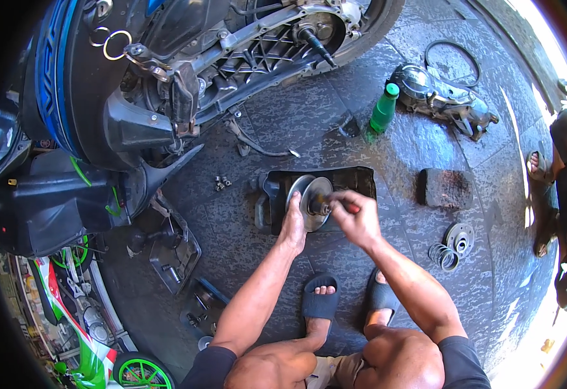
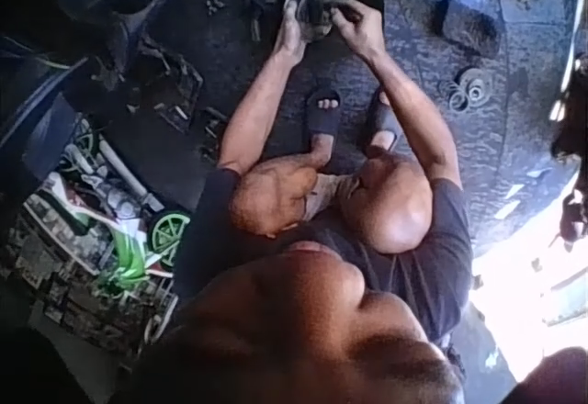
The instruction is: Repair and reassemble the CVT transmission components of a scooter.
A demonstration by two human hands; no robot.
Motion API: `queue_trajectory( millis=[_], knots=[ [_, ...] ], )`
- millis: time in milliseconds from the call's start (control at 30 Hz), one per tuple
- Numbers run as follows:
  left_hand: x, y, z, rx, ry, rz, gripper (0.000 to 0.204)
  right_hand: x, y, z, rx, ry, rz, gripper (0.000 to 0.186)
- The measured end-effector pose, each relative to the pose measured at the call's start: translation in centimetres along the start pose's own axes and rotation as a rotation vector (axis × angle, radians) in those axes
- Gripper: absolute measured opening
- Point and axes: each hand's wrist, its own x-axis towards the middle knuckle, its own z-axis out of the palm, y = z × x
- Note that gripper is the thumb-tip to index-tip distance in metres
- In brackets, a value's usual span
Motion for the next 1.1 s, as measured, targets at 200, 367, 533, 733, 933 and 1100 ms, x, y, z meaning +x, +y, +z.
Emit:
queue_trajectory(
  millis=[200,367,533,733,933,1100],
  knots=[
    [0.0,-0.3,0.5,0.101,0.038,-0.006,0.064,2.4,-0.8,-2.7,0.114,0.015,0.292,0.023],
    [0.1,-0.4,0.7,0.143,0.007,0.016,0.064,2.7,-1.2,-2.2,0.040,0.166,0.282,0.022],
    [0.4,-0.4,0.7,0.125,0.009,0.027,0.064,1.3,-2.2,-0.3,-0.116,0.031,0.177,0.021],
    [0.5,-0.3,-0.1,0.069,0.044,0.001,0.064,-0.1,-2.3,-0.7,-0.317,-0.143,-0.225,0.018],
    [1.7,-0.5,-1.3,0.056,0.093,-0.040,0.063,-0.3,-1.9,-0.5,-0.422,-0.350,-0.267,0.021],
    [1.4,-0.4,-1.9,0.070,0.100,-0.067,0.062,0.8,-0.9,0.3,-0.024,-0.138,0.099,0.019]
  ],
)
